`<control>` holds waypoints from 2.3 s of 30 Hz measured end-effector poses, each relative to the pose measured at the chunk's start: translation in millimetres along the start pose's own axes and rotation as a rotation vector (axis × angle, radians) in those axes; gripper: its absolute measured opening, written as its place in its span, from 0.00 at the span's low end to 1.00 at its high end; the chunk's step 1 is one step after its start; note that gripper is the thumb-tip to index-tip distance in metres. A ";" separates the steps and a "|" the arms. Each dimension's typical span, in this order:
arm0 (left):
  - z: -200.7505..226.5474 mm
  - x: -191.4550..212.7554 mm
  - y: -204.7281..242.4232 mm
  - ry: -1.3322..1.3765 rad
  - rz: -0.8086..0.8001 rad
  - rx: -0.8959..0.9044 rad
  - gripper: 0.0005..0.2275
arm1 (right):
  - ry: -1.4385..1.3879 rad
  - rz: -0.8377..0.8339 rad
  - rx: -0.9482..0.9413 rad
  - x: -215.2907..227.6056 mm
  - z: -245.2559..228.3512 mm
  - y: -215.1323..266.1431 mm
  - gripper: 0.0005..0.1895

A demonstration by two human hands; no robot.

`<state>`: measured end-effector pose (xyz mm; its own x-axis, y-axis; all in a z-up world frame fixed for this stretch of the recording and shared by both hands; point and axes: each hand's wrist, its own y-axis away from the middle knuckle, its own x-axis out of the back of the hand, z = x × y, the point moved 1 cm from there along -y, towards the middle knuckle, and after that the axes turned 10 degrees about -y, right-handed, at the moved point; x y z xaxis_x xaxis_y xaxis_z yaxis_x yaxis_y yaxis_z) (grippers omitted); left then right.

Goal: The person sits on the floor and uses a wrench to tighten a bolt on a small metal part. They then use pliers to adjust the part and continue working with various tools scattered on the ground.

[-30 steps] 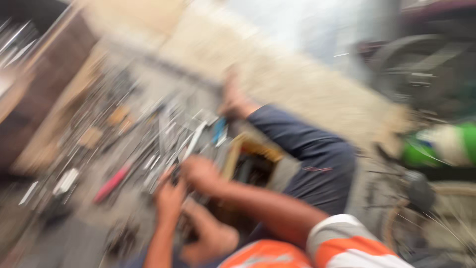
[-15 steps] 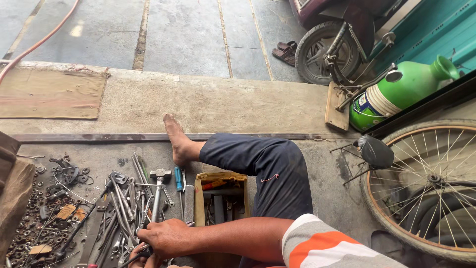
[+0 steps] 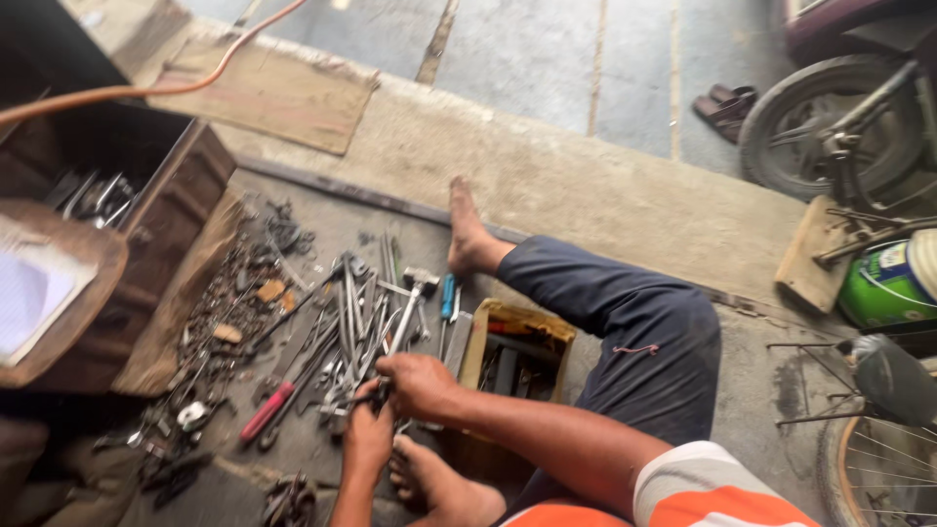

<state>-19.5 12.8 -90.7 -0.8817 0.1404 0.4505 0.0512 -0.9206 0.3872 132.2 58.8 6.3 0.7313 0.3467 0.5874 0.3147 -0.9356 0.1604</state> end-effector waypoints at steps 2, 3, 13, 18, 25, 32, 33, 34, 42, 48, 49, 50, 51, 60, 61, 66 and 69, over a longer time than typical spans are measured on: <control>5.0 2.2 2.1 0.051 -0.018 0.035 0.17 | -0.004 -0.009 -0.019 0.4 -2.1 1.1 0.14; 5.9 2.8 2.7 0.089 -0.018 0.049 0.17 | -0.006 -0.015 -0.025 -0.8 -3.2 3.5 0.14; 30.4 -8.8 13.0 -0.078 0.227 -0.195 0.13 | 0.171 0.095 0.267 -3.9 30.5 2.3 0.11; 48.4 -2.8 17.2 -0.038 0.245 -0.187 0.16 | 0.074 0.024 0.074 9.0 12.8 1.1 0.12; 57.3 1.2 21.6 -0.038 0.272 -0.138 0.16 | -0.011 0.053 0.000 23.0 -11.0 0.3 0.09; 63.0 2.0 21.0 -0.064 0.270 -0.128 0.15 | 0.084 -0.089 -0.134 23.6 -16.4 -1.4 0.11; 62.7 1.7 21.4 -0.065 0.268 -0.125 0.15 | 0.063 -0.058 -0.078 23.6 -17.1 -0.9 0.11; 61.7 0.9 23.0 -0.069 0.260 -0.121 0.15 | 0.040 -0.029 -0.023 22.9 -17.7 0.9 0.10; 59.5 0.7 20.6 0.014 0.215 -0.006 0.15 | 0.012 -0.025 -0.006 29.2 -19.9 -0.7 0.10; 64.4 3.1 22.9 -0.073 0.361 -0.159 0.15 | 0.028 -0.064 -0.138 29.3 -16.3 0.1 0.12; 66.9 3.4 22.1 -0.105 0.376 -0.209 0.14 | 0.069 -0.056 -0.071 29.4 -17.2 -1.5 0.12; 68.1 2.8 25.0 -0.138 0.387 -0.253 0.13 | 0.109 -0.054 -0.009 28.3 -18.1 -0.2 0.12; 68.8 2.4 27.8 -0.170 0.399 -0.296 0.12 | 0.088 -0.049 -0.024 27.0 -18.5 0.7 0.12; 65.1 -8.4 23.9 -0.073 0.302 -0.200 0.14 | 0.008 -0.020 -0.019 19.5 4.8 -3.9 0.14; 63.8 -6.8 21.9 -0.052 0.335 -0.160 0.14 | 0.030 -0.022 0.031 15.3 11.1 -2.9 0.15; 60.6 10.6 20.4 -0.032 0.270 0.042 0.19 | 0.293 -0.024 0.514 10.5 28.7 -3.2 0.03; 69.2 17.3 28.5 -0.199 0.371 -0.237 0.18 | 0.245 0.081 0.702 3.5 16.5 5.3 0.14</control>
<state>-0.8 14.2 -16.2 -0.7160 -0.1671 0.6778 0.2161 -0.9763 -0.0125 146.5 56.1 -3.9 0.6391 0.1765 0.7485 0.6375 -0.6661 -0.3872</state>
